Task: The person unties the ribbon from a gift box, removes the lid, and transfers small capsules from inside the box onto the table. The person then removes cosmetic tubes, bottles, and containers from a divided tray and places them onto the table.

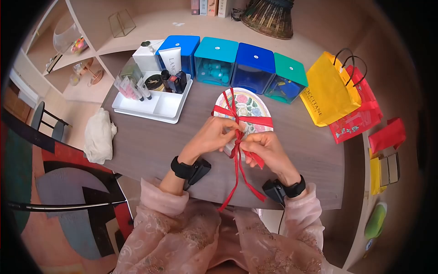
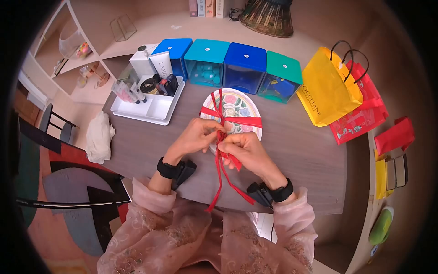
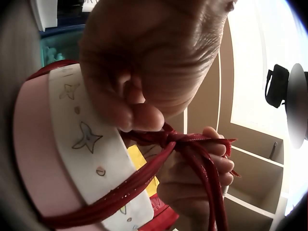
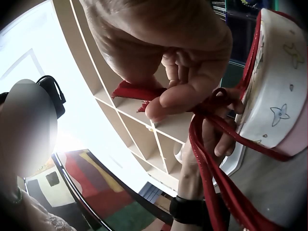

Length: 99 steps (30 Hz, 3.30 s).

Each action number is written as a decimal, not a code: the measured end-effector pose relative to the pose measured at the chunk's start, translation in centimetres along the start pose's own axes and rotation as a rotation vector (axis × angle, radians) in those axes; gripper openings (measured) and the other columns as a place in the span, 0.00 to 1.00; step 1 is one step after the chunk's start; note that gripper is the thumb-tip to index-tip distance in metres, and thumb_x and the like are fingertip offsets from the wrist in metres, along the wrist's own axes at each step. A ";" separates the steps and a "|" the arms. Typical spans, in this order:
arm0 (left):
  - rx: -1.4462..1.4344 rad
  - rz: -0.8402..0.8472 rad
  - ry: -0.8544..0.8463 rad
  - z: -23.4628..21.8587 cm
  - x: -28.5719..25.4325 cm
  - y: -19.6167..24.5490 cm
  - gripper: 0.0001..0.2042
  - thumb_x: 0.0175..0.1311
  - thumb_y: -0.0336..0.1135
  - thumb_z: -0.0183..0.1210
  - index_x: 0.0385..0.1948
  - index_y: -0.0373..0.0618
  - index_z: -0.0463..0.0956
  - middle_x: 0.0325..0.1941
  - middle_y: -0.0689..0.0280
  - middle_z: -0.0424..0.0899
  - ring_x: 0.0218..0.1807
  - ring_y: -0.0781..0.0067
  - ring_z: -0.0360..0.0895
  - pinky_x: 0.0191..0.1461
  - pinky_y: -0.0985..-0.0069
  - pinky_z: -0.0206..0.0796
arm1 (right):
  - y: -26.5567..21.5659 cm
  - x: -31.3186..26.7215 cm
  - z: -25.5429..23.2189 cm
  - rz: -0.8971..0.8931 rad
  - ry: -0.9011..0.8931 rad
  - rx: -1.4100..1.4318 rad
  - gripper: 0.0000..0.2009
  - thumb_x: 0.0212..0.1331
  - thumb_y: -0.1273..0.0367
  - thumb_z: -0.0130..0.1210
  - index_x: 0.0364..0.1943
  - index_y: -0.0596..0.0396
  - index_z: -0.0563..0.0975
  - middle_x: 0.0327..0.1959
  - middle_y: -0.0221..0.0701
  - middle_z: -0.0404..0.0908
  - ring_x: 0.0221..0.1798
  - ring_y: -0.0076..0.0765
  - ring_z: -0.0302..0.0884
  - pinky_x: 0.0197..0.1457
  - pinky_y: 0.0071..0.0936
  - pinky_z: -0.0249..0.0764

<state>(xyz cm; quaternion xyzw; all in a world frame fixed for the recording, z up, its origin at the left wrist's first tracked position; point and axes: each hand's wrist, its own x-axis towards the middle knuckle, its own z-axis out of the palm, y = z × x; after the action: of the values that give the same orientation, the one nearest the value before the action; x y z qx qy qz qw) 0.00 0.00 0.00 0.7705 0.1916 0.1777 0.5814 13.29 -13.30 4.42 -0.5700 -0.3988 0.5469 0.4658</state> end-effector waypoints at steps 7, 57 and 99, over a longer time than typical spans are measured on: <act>-0.125 -0.030 -0.062 0.1 0.2 -0.6 0.08 0.62 0.27 0.50 0.37 0.35 0.76 0.18 0.69 0.76 0.14 0.85 0.69 0.17 0.84 0.60 | 1.3 1.0 -1.9 -0.059 0.028 0.125 0.11 0.61 0.66 0.53 0.23 0.56 0.77 0.17 0.27 0.75 0.17 0.18 0.70 0.21 0.15 0.65; -0.570 0.052 -0.487 -1.5 0.3 -2.0 0.18 0.51 0.27 0.64 0.43 0.33 0.69 0.40 0.58 0.80 0.28 0.77 0.80 0.31 0.83 0.72 | -0.8 1.3 -3.8 -0.576 0.305 -0.683 0.10 0.57 0.68 0.57 0.38 0.60 0.79 0.27 0.33 0.80 0.25 0.25 0.75 0.30 0.23 0.70; -0.454 0.096 -0.300 -3.5 -0.2 -2.9 0.10 0.67 0.35 0.52 0.43 0.39 0.73 0.32 0.63 0.84 0.30 0.82 0.79 0.26 0.87 0.67 | 1.0 5.6 -4.7 -0.260 -0.063 -0.423 0.13 0.64 0.64 0.45 0.41 0.59 0.75 0.28 0.30 0.77 0.31 0.23 0.76 0.34 0.23 0.71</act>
<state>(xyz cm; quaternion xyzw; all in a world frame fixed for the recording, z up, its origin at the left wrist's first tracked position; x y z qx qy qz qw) -2.14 3.55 -1.86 0.6465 0.0217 0.1272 0.7519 18.36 -8.64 1.86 -0.5812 -0.5888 0.4042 0.3901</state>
